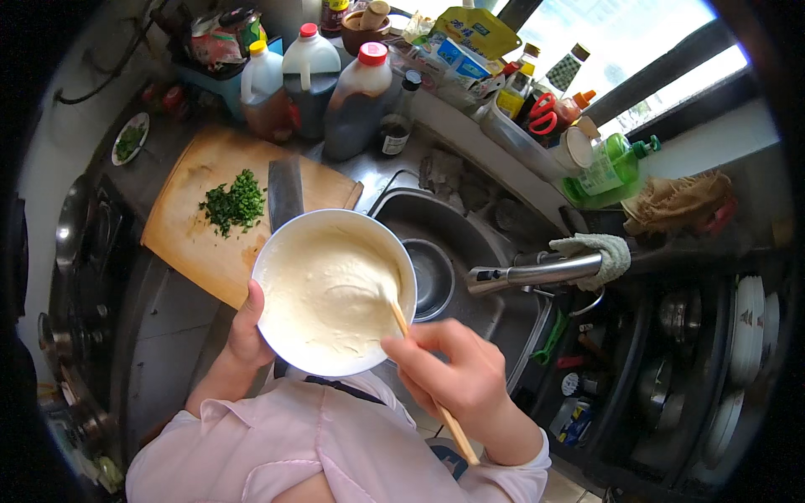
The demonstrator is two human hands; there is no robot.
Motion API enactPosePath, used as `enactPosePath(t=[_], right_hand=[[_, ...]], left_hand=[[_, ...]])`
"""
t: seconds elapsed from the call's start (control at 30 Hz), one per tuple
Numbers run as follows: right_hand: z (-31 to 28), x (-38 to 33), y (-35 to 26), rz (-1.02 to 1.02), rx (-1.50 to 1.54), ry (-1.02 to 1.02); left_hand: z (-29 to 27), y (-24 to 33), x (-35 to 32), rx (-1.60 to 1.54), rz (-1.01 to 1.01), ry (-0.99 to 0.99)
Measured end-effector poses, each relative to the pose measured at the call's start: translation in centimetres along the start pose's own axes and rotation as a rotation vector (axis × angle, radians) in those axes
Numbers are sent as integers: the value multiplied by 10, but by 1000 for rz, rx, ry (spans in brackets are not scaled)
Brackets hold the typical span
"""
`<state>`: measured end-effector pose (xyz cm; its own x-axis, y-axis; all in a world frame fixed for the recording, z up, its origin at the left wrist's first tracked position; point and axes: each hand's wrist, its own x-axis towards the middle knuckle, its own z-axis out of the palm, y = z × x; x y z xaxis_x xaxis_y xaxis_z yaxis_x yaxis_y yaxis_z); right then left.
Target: The person stirs a white batter in a bowl using chopsticks. They briefly lift the lid of a pot on the stove to check its contents, then resume stirring the batter until it becomes smooth.
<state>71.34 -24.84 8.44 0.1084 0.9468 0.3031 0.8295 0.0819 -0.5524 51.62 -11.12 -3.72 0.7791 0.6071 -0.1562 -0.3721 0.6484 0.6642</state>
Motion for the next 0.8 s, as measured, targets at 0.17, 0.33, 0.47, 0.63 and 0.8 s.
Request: enactPosePath(t=[0.17, 0.33, 0.47, 0.63, 0.8], right_hand=[[2, 4, -14, -118, 190, -177], [35, 24, 19, -216, 140, 153], [8, 1, 2, 25, 90, -58], [15, 5, -13, -184, 198, -156], [26, 20, 14, -153, 32, 103]], left_hand=[[4, -5, 4, 16, -7, -3], [8, -8, 3, -7, -58, 11], [5, 5, 1, 3, 23, -1], [4, -9, 5, 0, -2, 29], [5, -5, 4, 2, -50, 3]])
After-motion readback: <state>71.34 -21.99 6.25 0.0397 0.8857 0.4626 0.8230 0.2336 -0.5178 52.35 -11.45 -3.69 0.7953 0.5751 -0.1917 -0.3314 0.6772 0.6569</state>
